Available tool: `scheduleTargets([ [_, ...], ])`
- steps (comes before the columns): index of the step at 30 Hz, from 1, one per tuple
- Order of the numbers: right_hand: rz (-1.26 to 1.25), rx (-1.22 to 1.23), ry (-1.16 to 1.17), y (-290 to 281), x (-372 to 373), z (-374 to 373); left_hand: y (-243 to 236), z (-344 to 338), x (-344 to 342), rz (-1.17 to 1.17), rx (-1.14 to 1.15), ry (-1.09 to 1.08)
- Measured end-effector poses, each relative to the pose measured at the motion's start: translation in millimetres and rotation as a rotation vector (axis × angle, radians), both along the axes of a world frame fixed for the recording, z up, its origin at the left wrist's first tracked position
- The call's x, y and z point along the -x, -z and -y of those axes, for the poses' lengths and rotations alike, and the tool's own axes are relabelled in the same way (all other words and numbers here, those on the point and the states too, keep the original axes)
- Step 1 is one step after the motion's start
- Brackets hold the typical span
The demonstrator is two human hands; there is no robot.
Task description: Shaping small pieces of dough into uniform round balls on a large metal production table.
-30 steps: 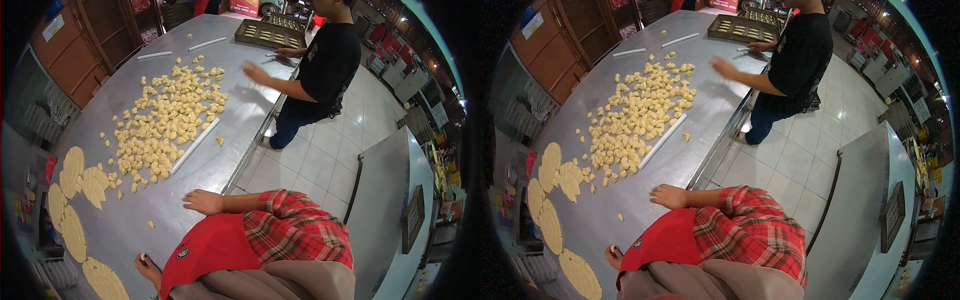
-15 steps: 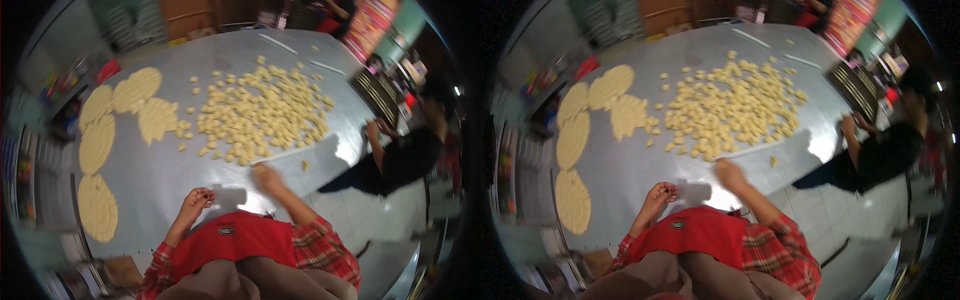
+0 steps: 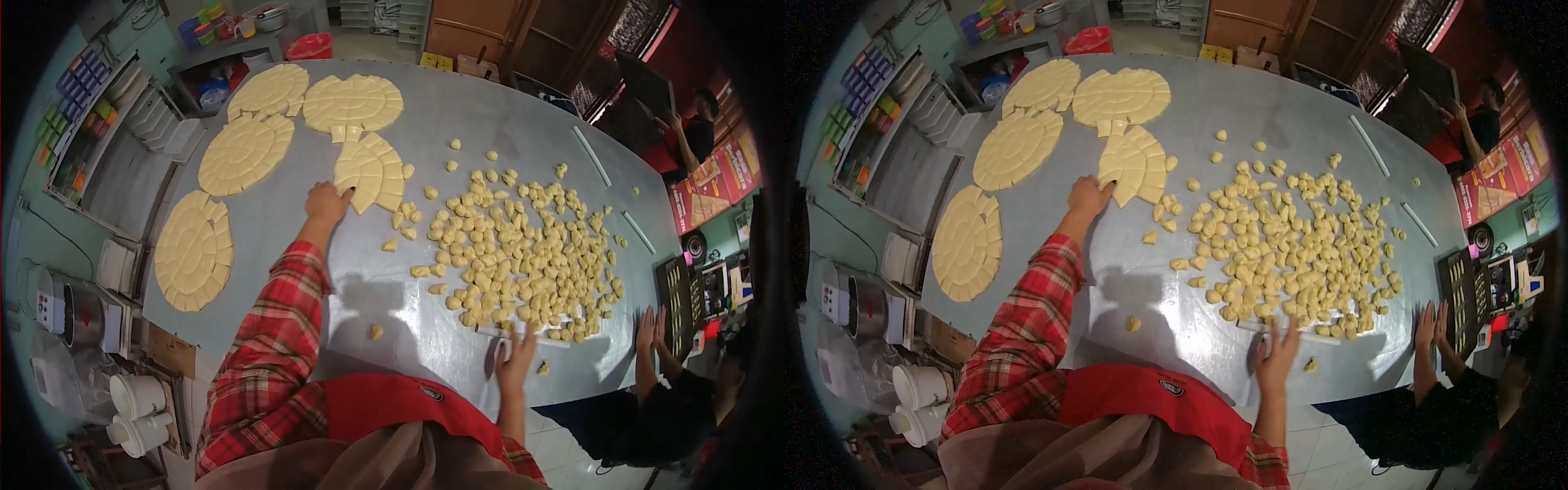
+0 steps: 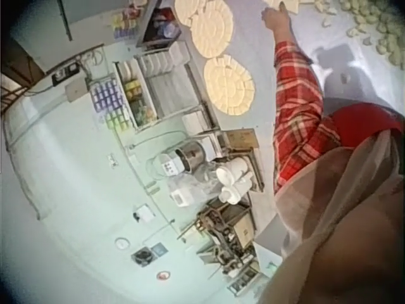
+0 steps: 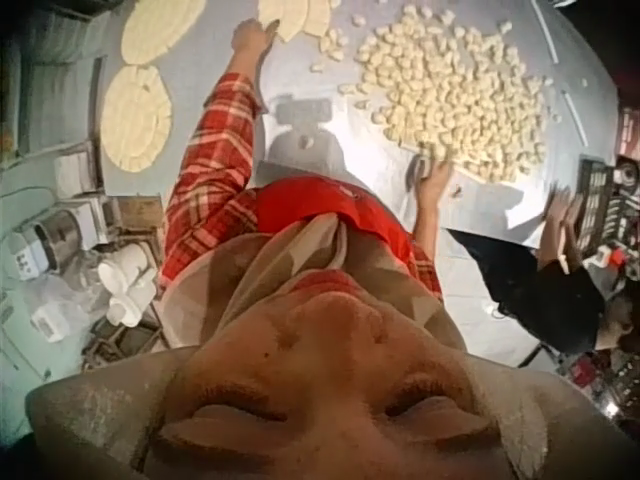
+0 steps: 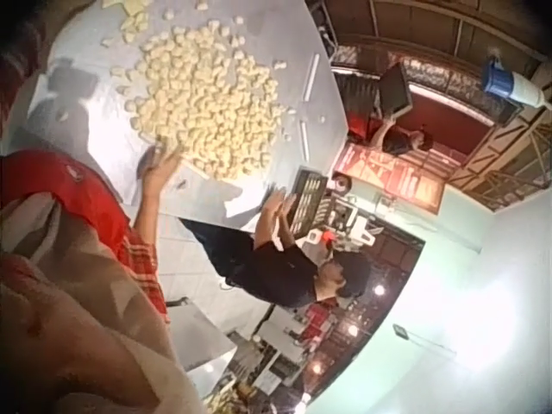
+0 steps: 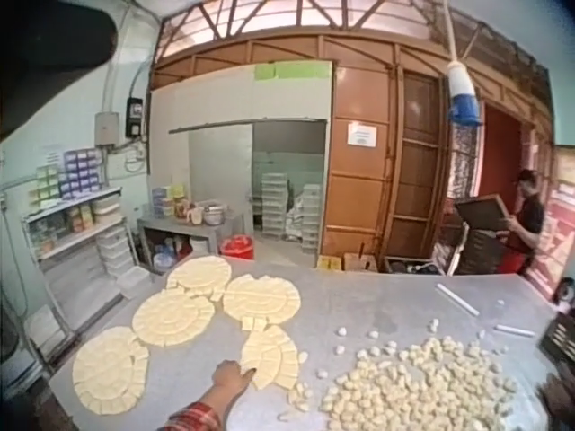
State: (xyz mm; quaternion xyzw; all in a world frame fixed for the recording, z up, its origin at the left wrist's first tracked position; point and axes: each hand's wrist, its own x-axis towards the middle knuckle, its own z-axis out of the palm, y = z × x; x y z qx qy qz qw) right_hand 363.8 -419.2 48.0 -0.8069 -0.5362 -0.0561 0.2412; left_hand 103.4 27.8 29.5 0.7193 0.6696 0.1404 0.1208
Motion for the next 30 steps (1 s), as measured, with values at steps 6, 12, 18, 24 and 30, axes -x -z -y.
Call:
scheduleTargets([
  [6, -0.159, -0.034, -0.199, 24, 59, -9, 29, -38, -23, 0.349, -0.121, -0.035],
  [12, -0.162, -0.075, -0.19, 27, 56, -9, 29, -51, 5, 1.01, 0.89, -0.103],
  [18, -0.147, -0.082, -0.165, 30, 54, 3, 33, 19, 5, 1.649, 0.538, -0.3],
  [24, -0.143, -0.127, -0.218, 31, 56, 1, 32, 74, 119, 0.981, 0.481, -0.288],
  [30, -0.067, -0.253, -0.318, 16, 67, -8, -5, 177, 133, 0.395, 0.255, 0.195],
])
